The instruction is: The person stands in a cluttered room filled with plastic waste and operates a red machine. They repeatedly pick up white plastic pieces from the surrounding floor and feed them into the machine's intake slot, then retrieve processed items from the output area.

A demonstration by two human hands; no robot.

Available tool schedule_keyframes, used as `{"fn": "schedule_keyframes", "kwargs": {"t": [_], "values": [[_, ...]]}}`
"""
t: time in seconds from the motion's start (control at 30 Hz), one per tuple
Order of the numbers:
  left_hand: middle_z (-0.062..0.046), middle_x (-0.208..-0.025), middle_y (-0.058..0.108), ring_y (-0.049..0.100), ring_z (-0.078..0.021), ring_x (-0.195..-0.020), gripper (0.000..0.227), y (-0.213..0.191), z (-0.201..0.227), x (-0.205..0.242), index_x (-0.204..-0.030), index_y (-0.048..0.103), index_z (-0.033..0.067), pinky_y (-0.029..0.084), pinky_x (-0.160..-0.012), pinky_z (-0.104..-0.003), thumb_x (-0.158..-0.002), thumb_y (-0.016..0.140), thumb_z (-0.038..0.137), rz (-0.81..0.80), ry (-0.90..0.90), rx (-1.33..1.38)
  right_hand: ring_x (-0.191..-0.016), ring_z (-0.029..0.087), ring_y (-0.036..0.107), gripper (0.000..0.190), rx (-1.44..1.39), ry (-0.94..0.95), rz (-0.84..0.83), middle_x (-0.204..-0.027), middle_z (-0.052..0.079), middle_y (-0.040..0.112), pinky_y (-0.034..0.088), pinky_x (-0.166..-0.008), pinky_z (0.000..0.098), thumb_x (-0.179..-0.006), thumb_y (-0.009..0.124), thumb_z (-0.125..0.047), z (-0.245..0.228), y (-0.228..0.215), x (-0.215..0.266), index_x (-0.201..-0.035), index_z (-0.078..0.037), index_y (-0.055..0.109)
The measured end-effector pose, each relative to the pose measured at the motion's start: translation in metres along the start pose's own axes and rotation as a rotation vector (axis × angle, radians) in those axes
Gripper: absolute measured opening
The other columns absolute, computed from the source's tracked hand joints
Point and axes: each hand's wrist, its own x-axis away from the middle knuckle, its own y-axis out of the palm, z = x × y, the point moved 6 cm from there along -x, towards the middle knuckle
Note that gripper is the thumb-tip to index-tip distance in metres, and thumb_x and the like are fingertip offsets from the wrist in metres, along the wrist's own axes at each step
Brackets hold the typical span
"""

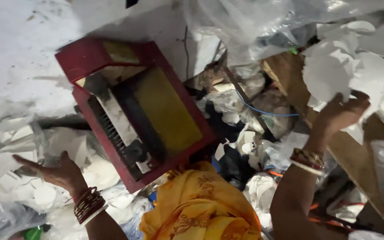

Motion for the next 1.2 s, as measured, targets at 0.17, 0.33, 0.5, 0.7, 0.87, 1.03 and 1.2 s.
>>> {"fn": "schedule_keyframes", "kwargs": {"t": [0.17,0.33,0.5,0.7,0.87,1.03,1.2], "values": [[-0.031,-0.136,0.058,0.056,-0.0455,-0.123,0.067,0.001,-0.128,0.05,-0.159,0.051,0.0042,0.044,-0.107,-0.053,-0.093,0.064,-0.005,-0.223,-0.331,-0.182,-0.099,0.021,0.065,0.027,-0.546,0.104,-0.143,-0.115,0.011,0.069,0.053,-0.077,0.034,-0.093,0.071,0.012,-0.087,-0.037,0.001,-0.117,0.002,0.068],[-0.024,-0.113,0.068,0.059,-0.0362,-0.106,0.049,-0.01,-0.124,0.073,-0.128,0.071,0.0049,0.05,-0.091,-0.047,-0.085,0.051,-0.009,-0.196,-0.418,-0.179,-0.087,0.018,0.065,0.034,-0.904,0.109,-0.755,-0.105,0.01,0.066,0.056,-0.069,0.0324,-0.095,0.067,0.001,-0.2,0.117,0.141,-0.129,-0.003,0.064],[-0.019,-0.097,0.074,0.061,-0.0373,-0.11,0.036,-0.001,-0.126,0.095,-0.089,0.079,0.0058,0.052,-0.098,-0.049,-0.077,0.053,-0.015,-0.194,-0.2,-0.39,-0.076,0.015,0.065,0.043,-1.163,0.125,-1.335,-0.095,0.009,0.063,0.059,-0.06,0.0308,-0.097,0.063,-0.01,-0.345,0.178,0.327,-0.14,-0.008,0.059],[-0.027,-0.109,0.068,0.064,-0.0403,-0.104,0.037,0.048,-0.129,0.112,-0.097,0.079,0.0028,0.055,-0.089,-0.047,-0.07,0.059,-0.013,-0.312,-0.365,-0.238,-0.09,0.026,0.064,0.036,-0.991,0.062,-1.453,-0.108,0.016,0.067,0.055,-0.075,0.0419,-0.098,0.066,-0.012,-0.431,0.216,0.438,-0.13,0.003,0.059],[-0.019,-0.099,0.074,0.063,-0.0378,-0.119,0.032,0.116,-0.125,0.129,-0.11,0.08,0.0045,0.047,-0.115,-0.046,-0.088,0.058,0.001,-0.474,-0.283,-0.288,-0.109,0.031,0.063,0.044,-1.027,-0.107,-1.342,-0.123,0.021,0.066,0.051,-0.092,0.0413,-0.098,0.061,-0.005,-0.423,0.185,0.399,-0.14,0.005,0.054],[-0.024,-0.12,0.069,0.056,-0.0414,-0.124,0.03,0.153,-0.067,0.106,-0.106,0.077,0.0009,0.043,-0.105,-0.051,-0.092,0.061,0.022,-0.629,-0.26,-0.536,-0.105,0.025,0.069,0.041,-1.013,-0.137,-1.108,-0.118,0.014,0.071,0.055,-0.089,0.035,-0.096,0.07,-0.009,-0.337,0.112,0.268,-0.135,-0.005,0.062],[-0.032,-0.121,0.062,0.057,-0.049,-0.106,0.05,0.174,-0.089,0.11,-0.114,0.072,-0.0056,0.045,-0.094,-0.059,-0.082,0.065,0.031,-0.52,-0.255,-0.601,-0.096,0.011,0.067,0.038,-1.071,-0.019,-0.993,-0.114,0.003,0.068,0.056,-0.082,0.0261,-0.098,0.069,-0.007,-0.211,0.078,0.173,-0.135,-0.007,0.061]]}}
